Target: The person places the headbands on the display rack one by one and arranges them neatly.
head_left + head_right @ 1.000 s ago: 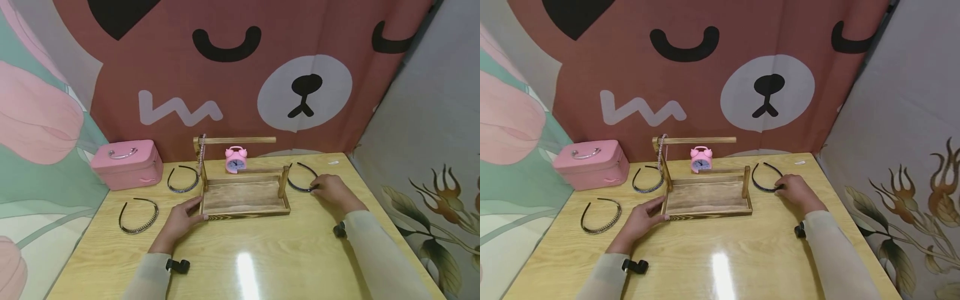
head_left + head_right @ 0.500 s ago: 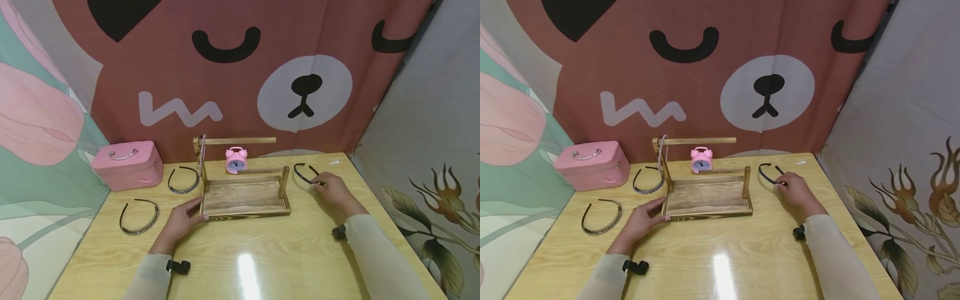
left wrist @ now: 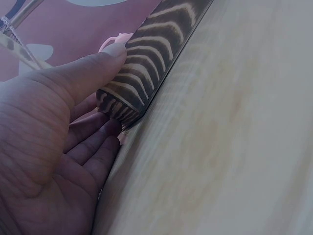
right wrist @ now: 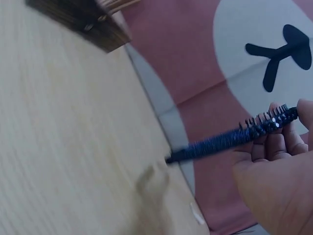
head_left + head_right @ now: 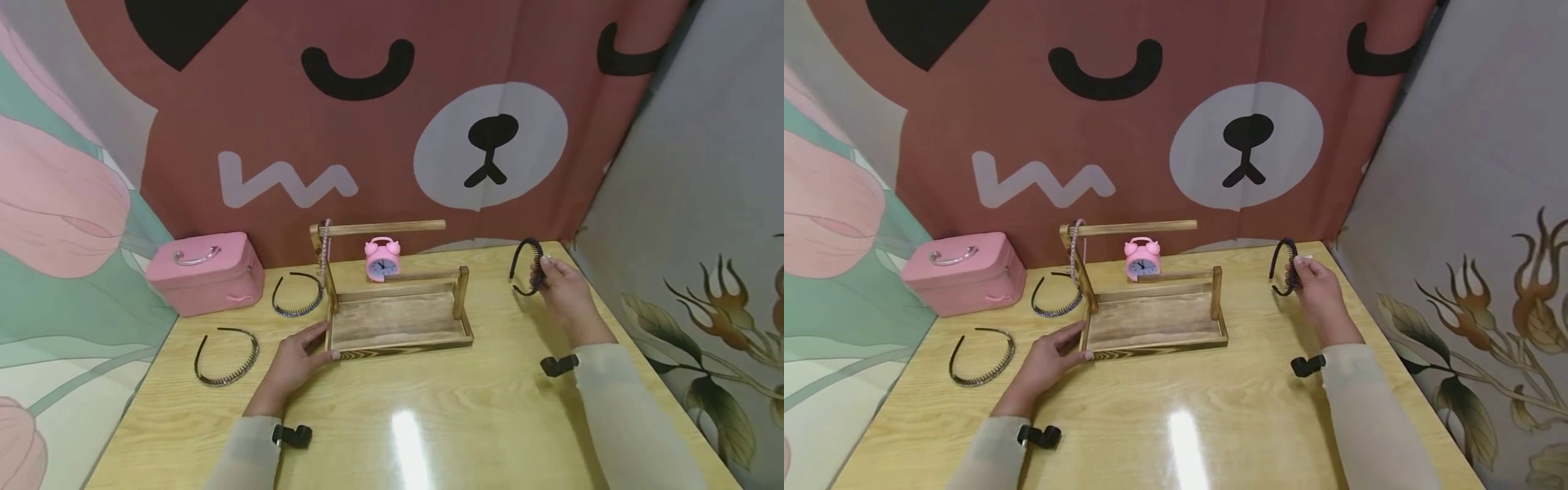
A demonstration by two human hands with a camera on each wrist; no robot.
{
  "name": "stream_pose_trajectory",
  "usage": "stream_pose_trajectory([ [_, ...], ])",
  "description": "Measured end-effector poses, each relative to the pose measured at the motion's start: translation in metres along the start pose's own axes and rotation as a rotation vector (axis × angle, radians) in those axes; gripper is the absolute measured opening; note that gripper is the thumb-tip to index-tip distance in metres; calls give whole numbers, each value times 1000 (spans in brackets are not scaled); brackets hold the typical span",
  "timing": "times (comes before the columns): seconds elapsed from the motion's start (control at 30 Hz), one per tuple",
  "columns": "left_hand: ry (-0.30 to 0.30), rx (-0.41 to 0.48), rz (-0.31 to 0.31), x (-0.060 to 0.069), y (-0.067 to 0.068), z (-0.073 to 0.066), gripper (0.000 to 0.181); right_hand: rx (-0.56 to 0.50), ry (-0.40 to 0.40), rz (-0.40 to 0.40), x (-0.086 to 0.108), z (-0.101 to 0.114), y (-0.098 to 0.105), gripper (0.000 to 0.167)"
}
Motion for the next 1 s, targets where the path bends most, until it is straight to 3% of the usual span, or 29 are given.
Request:
stream_pose_trajectory([
  [0.13, 4, 14, -4, 0, 1, 1, 76, -89, 54, 67, 1, 14, -15, 18],
  [0.43, 15, 44, -3, 0, 0, 2, 76, -252, 17, 108, 9, 27, -33, 17],
  [0.7, 2, 33, -1, 0, 0, 2, 76, -334, 137, 196, 16, 42, -51, 33],
  [1.0, 10, 33, 6, -2, -1, 3, 76, -452, 169, 158, 20, 36, -49, 32],
])
Point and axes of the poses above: each hand's wrist, its own x-axis away from the middle knuckle, its own y-axis out of the back of the hand, z = x × y, the point moved 9 cm from there along -x, towards the middle knuckle, and after that the axes turned 7 degrees about x, right-handed, at the moved point
